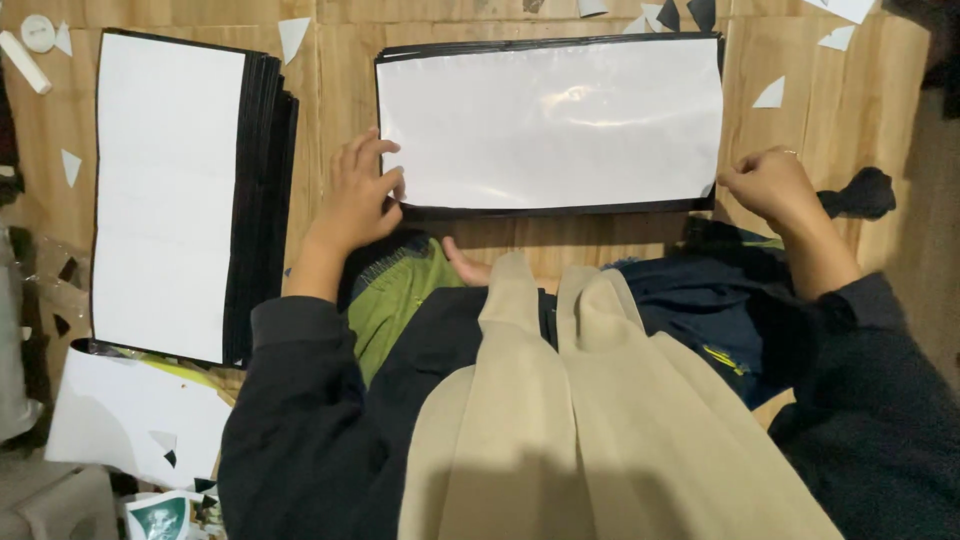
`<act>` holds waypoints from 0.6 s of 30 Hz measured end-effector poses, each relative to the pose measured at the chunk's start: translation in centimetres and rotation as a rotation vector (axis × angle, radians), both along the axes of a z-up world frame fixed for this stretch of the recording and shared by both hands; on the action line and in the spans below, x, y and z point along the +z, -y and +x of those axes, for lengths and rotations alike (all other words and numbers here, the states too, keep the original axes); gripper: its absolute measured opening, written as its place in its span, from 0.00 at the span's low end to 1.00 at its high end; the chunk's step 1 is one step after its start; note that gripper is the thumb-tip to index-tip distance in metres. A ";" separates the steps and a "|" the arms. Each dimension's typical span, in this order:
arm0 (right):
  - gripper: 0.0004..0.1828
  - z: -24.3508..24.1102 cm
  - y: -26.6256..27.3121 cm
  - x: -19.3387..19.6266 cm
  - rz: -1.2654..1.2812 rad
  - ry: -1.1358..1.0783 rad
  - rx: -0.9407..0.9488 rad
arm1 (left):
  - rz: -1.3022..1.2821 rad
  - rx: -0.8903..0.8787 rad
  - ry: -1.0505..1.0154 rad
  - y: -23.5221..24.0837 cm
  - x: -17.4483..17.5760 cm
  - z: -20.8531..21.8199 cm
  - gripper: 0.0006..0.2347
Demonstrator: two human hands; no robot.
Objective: Applying white adhesive sheets to the interior of black folders and smoothing them out
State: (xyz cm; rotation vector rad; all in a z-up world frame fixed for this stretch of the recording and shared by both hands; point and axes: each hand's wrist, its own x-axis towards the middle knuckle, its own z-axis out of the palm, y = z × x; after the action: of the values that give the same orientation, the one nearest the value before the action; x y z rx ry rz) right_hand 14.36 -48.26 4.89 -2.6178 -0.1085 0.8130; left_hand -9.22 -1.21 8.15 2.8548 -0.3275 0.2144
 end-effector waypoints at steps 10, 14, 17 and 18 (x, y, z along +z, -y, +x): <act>0.16 0.4 1.2 -3.6 -0.013 0.122 0.151 | -0.086 0.074 0.029 0.3 1.7 0.5 0.04; 0.11 -0.9 -3.0 7.5 0.100 -0.030 -0.116 | -0.194 0.148 -0.008 0.0 2.8 1.0 0.01; 0.20 -1.1 -3.9 10.9 0.166 -0.277 -0.437 | -0.251 0.211 -0.013 -0.3 3.2 1.4 0.04; 0.18 -0.6 -3.1 9.7 0.234 -0.283 -0.410 | -0.273 0.223 -0.066 -0.4 3.3 1.3 0.03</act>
State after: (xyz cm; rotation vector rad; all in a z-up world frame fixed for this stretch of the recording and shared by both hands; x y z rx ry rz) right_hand 13.76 -45.13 14.56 -2.1747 0.3760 0.9418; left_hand -7.92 -0.84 11.40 2.6155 0.0341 0.1906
